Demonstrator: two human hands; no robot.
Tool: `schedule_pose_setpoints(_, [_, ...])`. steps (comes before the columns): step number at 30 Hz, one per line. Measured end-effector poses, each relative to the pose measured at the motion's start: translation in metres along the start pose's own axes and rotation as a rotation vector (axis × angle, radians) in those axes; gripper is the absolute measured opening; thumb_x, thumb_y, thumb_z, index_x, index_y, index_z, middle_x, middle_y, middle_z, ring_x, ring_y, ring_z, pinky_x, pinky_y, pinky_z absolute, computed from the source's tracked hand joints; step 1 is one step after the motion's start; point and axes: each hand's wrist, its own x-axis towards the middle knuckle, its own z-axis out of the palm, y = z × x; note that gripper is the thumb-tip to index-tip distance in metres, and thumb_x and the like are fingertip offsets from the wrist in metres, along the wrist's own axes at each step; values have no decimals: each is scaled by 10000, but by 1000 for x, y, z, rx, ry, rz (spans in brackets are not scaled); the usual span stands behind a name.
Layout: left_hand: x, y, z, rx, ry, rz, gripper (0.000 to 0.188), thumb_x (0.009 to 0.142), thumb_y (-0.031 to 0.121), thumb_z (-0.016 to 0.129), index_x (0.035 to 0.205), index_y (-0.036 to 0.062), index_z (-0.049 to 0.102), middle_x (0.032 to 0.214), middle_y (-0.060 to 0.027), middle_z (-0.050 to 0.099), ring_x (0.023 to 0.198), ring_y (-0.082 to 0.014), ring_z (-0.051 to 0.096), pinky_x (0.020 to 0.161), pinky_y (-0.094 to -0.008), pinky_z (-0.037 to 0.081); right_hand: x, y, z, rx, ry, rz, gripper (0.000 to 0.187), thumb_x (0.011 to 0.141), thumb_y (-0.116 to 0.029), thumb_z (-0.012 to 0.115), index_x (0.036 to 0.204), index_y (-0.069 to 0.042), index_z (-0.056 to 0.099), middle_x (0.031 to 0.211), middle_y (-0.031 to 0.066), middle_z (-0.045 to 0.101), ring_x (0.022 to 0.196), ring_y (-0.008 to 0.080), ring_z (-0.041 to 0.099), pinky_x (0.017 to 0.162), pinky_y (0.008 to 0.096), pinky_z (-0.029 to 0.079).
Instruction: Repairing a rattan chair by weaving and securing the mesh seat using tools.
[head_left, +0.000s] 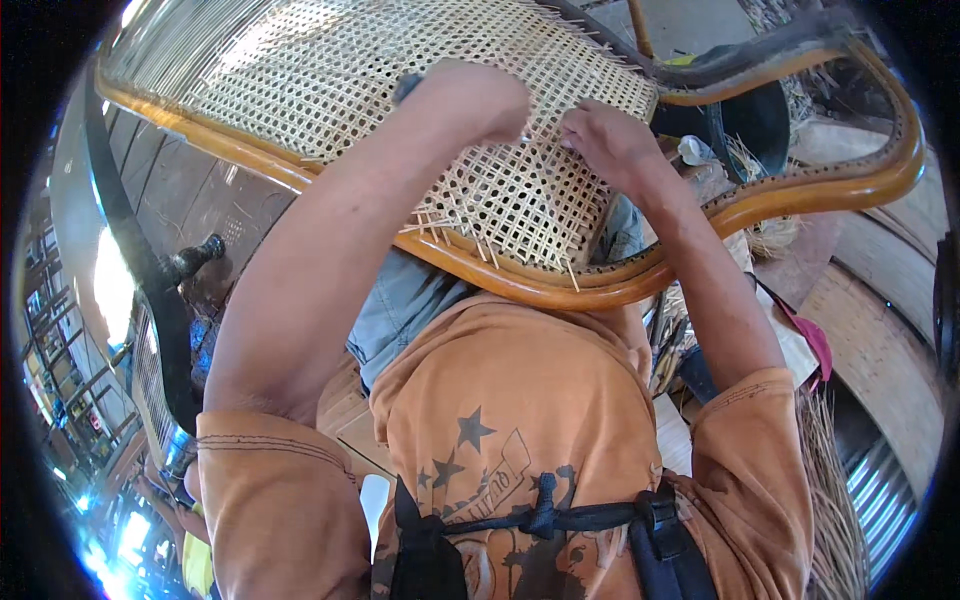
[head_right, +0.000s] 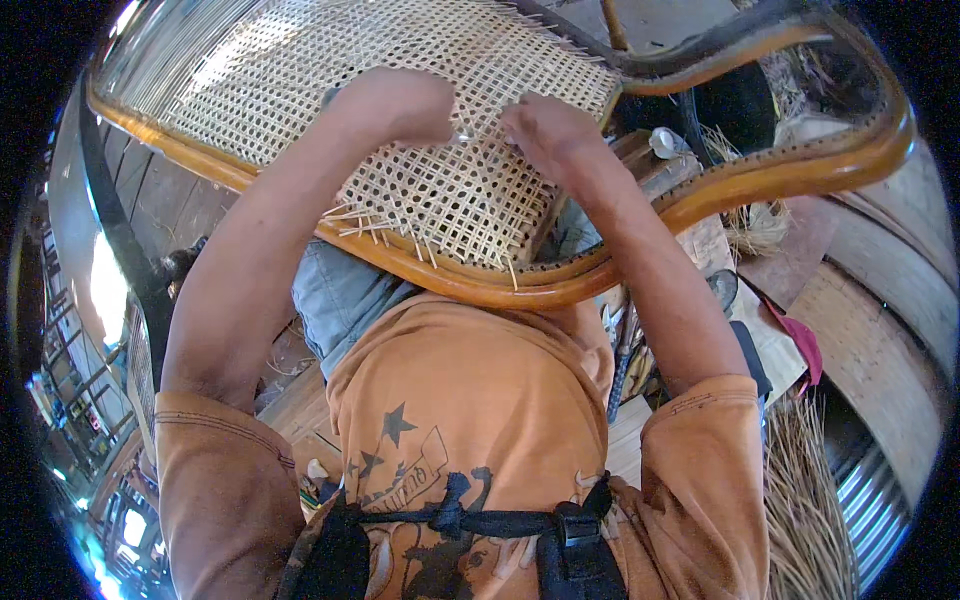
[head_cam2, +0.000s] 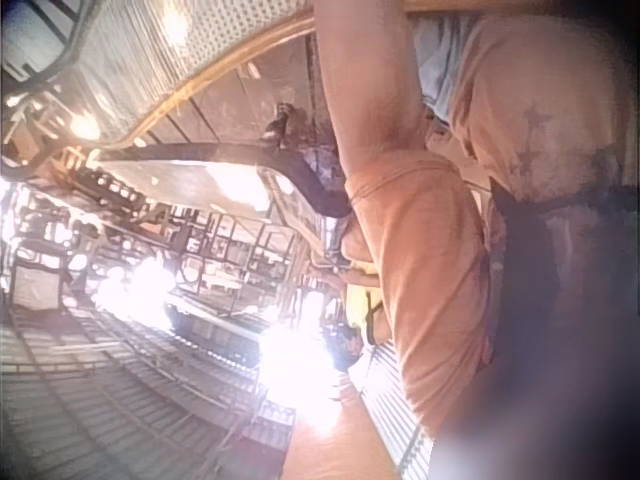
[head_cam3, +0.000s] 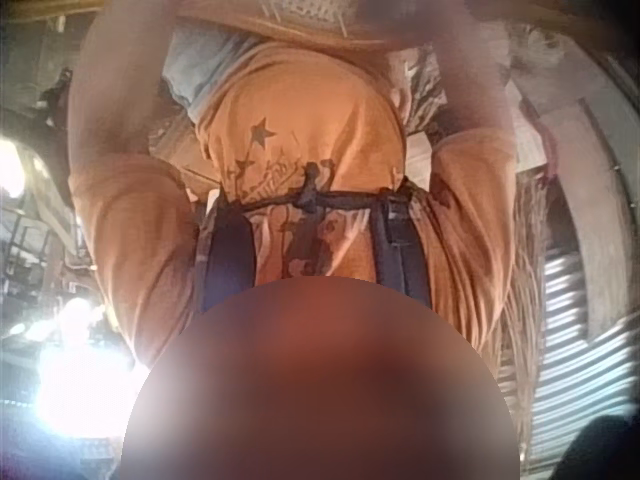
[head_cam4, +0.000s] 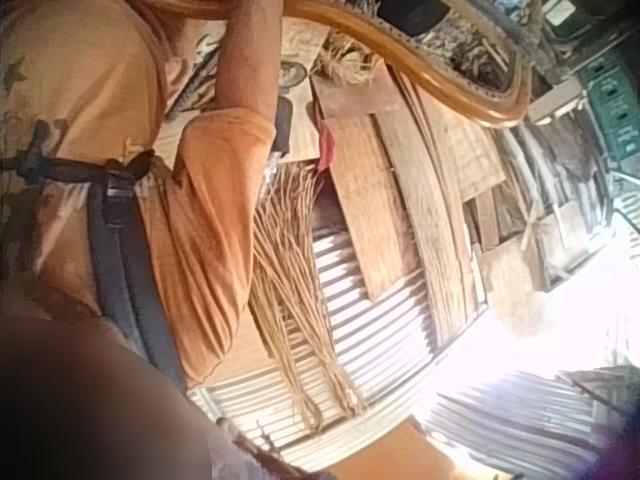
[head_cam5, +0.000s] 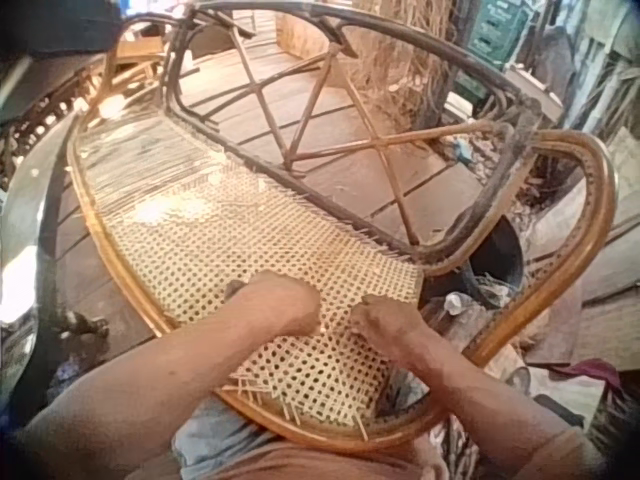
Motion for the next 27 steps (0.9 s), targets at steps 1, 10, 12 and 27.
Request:
schedule_pose_setpoints(1, [1,-4,5,8,1,14,266,762,119,581,1008,108,683,948,-106,680,877,-249,658,782,-403,494,-1,6,-1,0,2,15,118,842,-158,553,872,-44,563,894,113,563,851,308,561,731,379,451])
schedule_pose_setpoints(10, [-10,-31,34,-645,158,113,263,814,262,574,807,7,635,700,-155,630,639,-280,624,623,-404,488,-15,35,-32,66,25,57,186,809,-181,595,927,-55,665,869,172,617,862,331,611,776,406,492])
schedule_pose_setpoints(12, [-11,-27,41,-858,156,117,241,785,228,570,777,-9,609,662,-176,603,590,-293,598,593,-415,470,-18,35,-27,-20,-52,83,187,817,-187,589,945,-83,677,943,150,618,923,314,599,798,394,497])
schedule_pose_setpoints(27, [17,4,42,-1580,59,313,164,701,190,608,617,53,574,557,6,521,460,-84,470,447,-218,372,1,21,-49,387,-189,174,274,855,-275,579,853,-2,600,695,76,578,643,160,522,620,326,432])
